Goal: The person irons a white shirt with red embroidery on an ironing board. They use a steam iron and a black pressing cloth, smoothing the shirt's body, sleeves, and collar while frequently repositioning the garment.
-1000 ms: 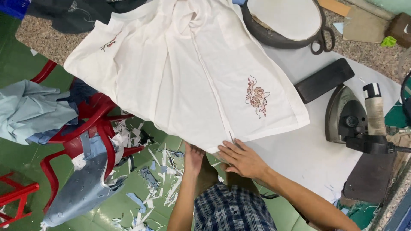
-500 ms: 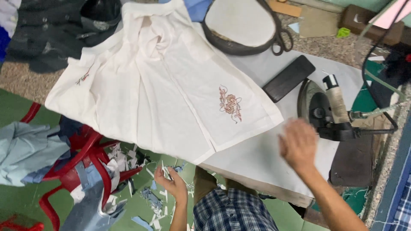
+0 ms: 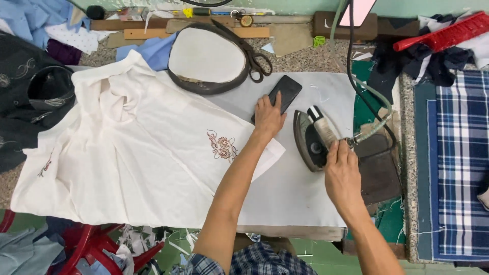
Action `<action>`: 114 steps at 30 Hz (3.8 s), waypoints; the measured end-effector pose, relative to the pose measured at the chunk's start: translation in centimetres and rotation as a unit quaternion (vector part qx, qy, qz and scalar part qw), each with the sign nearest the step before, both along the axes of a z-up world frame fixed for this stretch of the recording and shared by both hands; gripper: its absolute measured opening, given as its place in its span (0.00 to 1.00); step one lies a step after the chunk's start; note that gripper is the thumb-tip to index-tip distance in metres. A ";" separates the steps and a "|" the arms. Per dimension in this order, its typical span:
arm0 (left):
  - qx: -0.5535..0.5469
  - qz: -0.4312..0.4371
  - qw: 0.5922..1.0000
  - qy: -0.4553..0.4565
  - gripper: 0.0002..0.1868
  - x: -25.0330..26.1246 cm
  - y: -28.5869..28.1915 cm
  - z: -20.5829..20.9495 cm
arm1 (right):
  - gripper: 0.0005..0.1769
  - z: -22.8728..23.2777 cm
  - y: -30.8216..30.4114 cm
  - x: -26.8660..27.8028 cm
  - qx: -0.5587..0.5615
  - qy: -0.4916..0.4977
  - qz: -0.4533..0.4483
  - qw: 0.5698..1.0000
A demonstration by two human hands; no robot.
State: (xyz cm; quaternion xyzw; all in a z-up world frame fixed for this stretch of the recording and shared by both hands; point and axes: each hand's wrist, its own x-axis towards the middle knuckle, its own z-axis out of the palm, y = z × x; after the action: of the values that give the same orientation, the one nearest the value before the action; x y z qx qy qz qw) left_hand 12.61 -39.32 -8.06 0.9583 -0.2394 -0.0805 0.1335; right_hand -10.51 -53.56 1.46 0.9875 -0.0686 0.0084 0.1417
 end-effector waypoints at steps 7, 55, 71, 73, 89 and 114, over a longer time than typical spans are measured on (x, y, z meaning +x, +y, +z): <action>-0.109 -0.042 0.993 -0.016 0.37 -1.4 8.0 8.2 | 0.43 3.4 0.3 0.2 0.156 0.113 -0.112 0.975; 0.070 -0.227 0.964 0.119 0.39 2.3 46.8 4.1 | 0.26 4.8 37.4 9.9 0.239 0.215 -0.052 0.946; 0.182 -0.221 0.958 0.017 0.43 17.3 48.8 3.8 | 0.30 5.8 40.7 19.5 0.334 0.257 -0.039 0.906; 0.190 -0.195 0.960 0.062 0.46 18.3 48.9 4.6 | 0.31 5.2 40.3 19.4 0.338 0.269 -0.041 0.901; 0.133 -0.182 0.962 0.156 0.53 19.9 49.7 2.3 | 0.22 1.7 43.9 23.6 0.161 0.097 0.054 0.981; -0.027 0.263 0.955 -0.134 0.36 -17.9 46.6 4.0 | 0.23 0.2 44.0 27.3 0.249 0.062 0.121 0.959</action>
State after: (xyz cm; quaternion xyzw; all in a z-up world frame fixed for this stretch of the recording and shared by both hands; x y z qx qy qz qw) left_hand -5.30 7.29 -4.02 0.9854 0.0034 0.0930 0.1424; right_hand 16.76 -9.57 1.61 0.9910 0.0606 -0.0528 -0.1066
